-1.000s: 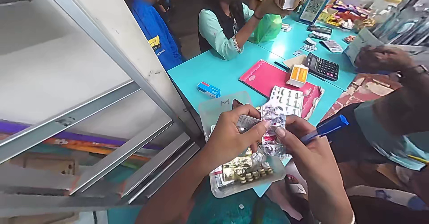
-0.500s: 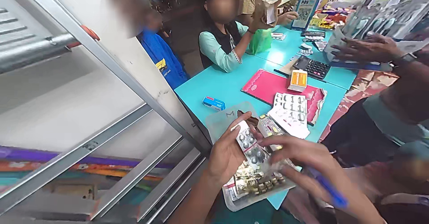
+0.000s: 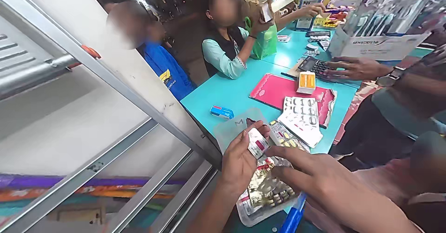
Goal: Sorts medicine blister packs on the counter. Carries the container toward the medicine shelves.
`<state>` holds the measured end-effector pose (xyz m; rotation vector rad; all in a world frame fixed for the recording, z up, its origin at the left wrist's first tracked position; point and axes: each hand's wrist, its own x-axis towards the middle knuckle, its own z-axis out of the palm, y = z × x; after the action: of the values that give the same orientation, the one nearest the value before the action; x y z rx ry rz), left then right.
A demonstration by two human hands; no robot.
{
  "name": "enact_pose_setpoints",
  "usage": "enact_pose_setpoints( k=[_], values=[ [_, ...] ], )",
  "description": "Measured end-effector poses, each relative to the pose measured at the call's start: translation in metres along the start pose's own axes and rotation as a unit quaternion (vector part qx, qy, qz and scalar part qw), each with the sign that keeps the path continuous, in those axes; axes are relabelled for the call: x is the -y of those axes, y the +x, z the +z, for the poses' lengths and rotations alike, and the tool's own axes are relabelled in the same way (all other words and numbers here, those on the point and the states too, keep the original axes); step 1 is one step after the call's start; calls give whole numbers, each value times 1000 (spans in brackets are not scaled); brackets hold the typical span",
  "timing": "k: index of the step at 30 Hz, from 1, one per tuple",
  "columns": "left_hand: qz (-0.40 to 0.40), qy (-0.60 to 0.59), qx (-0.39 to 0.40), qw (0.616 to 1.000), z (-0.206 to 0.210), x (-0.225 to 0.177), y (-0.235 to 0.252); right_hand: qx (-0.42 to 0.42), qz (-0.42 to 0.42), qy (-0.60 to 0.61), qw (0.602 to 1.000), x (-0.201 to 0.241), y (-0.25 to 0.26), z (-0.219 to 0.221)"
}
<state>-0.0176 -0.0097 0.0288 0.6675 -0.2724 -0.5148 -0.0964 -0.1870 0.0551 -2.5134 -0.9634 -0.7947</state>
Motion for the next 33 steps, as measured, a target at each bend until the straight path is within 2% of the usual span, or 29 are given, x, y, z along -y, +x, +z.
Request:
enact_pose_setpoints(
  k=[2,5,10,14,17,19,24,33],
  values=[
    [4,12,23,1000,0,2,0,-28,-6,-24,999,0,-4,6],
    [7,96,73,993,1,1,1,-69,-45,-46,996,-5,-4,8],
    [22,282,114,952,-6,-5,1,-62,-93,-67,991,-6,-3,3],
    [-49,359,163,918,-15,-10,8,-50,-106,-81,990,-10,-3,0],
    [-157,342,213,902,-18,-21,19,-48,-106,-82,990,-11,-3,-1],
    [-176,326,216,903,-17,-22,22,-49,-106,-81,990,-13,-5,-2],
    [-65,315,197,926,-12,-13,22,-102,-106,-98,984,-21,-12,2],
    [-41,294,195,935,-11,-15,25,-125,-108,-130,978,-24,-12,5]
  ],
)
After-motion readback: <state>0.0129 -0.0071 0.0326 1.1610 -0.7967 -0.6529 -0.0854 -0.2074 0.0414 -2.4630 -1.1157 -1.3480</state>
